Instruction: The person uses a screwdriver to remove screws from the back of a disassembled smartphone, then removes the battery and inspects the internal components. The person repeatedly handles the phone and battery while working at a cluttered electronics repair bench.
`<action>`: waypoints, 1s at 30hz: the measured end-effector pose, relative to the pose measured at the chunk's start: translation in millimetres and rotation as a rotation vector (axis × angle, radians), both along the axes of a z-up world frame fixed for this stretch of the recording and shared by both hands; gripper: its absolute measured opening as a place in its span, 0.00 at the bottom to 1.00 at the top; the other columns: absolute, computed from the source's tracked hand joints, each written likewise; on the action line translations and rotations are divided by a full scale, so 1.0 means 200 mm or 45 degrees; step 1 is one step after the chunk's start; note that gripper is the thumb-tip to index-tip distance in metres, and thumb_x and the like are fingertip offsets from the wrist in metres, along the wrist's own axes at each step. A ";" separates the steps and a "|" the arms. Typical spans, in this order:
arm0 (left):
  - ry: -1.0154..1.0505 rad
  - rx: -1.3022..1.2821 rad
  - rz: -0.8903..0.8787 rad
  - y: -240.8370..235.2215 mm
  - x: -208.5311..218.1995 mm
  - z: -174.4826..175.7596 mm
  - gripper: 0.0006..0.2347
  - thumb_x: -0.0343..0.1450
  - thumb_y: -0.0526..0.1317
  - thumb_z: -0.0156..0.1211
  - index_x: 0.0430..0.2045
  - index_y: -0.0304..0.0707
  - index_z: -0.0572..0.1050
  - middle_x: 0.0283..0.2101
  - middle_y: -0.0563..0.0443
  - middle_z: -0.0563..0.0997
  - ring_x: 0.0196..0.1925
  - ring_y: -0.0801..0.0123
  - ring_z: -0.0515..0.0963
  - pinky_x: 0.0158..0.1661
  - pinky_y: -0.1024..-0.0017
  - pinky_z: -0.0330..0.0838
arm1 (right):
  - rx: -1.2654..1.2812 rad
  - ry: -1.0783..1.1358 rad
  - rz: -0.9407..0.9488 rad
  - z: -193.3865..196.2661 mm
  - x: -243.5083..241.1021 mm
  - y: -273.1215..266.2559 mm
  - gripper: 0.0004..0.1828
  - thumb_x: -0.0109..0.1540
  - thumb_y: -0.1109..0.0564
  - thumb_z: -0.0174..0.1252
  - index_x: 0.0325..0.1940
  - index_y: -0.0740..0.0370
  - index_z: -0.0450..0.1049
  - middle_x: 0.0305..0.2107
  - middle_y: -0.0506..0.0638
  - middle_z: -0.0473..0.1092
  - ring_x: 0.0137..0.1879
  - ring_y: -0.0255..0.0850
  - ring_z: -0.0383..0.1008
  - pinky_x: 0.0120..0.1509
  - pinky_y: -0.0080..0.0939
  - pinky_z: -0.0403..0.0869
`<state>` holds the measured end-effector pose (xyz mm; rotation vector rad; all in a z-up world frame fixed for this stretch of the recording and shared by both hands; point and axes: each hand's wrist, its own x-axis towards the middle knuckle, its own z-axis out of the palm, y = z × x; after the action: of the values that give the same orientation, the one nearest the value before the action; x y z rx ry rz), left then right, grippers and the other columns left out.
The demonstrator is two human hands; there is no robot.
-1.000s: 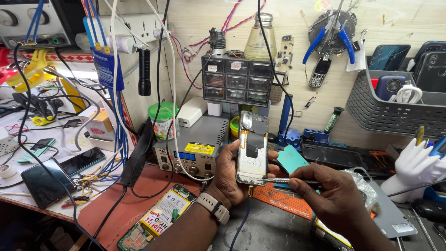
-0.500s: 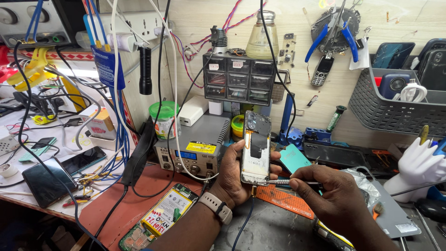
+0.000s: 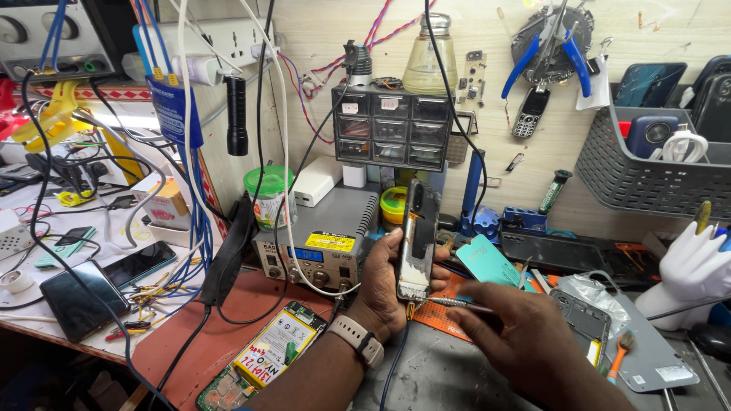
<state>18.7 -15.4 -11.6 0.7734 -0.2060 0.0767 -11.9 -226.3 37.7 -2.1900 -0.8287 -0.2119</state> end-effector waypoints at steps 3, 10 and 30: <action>0.056 -0.033 -0.021 -0.01 0.01 0.01 0.27 0.75 0.61 0.46 0.49 0.32 0.73 0.40 0.37 0.82 0.34 0.60 0.85 0.35 0.66 0.85 | 0.069 -0.105 -0.036 0.01 -0.03 -0.01 0.10 0.58 0.55 0.67 0.43 0.57 0.83 0.27 0.48 0.81 0.32 0.36 0.79 0.33 0.38 0.78; 0.072 -0.047 -0.103 -0.03 -0.04 0.05 0.33 0.73 0.67 0.42 0.50 0.29 0.72 0.41 0.37 0.83 0.34 0.60 0.86 0.36 0.65 0.85 | 0.210 -0.160 0.034 0.03 -0.06 0.02 0.11 0.54 0.57 0.67 0.41 0.59 0.83 0.26 0.47 0.80 0.31 0.36 0.80 0.31 0.37 0.78; 0.071 -0.081 -0.144 -0.04 -0.04 0.06 0.36 0.72 0.70 0.41 0.50 0.29 0.72 0.41 0.37 0.81 0.35 0.59 0.87 0.36 0.65 0.86 | 0.221 -0.035 -0.011 0.04 -0.07 0.03 0.12 0.55 0.55 0.67 0.41 0.59 0.83 0.28 0.48 0.79 0.31 0.35 0.81 0.33 0.37 0.79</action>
<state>10.0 -22.7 0.2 0.6984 -0.1934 -0.0452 -25.6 -221.0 45.4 -2.0322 -0.7865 -0.3075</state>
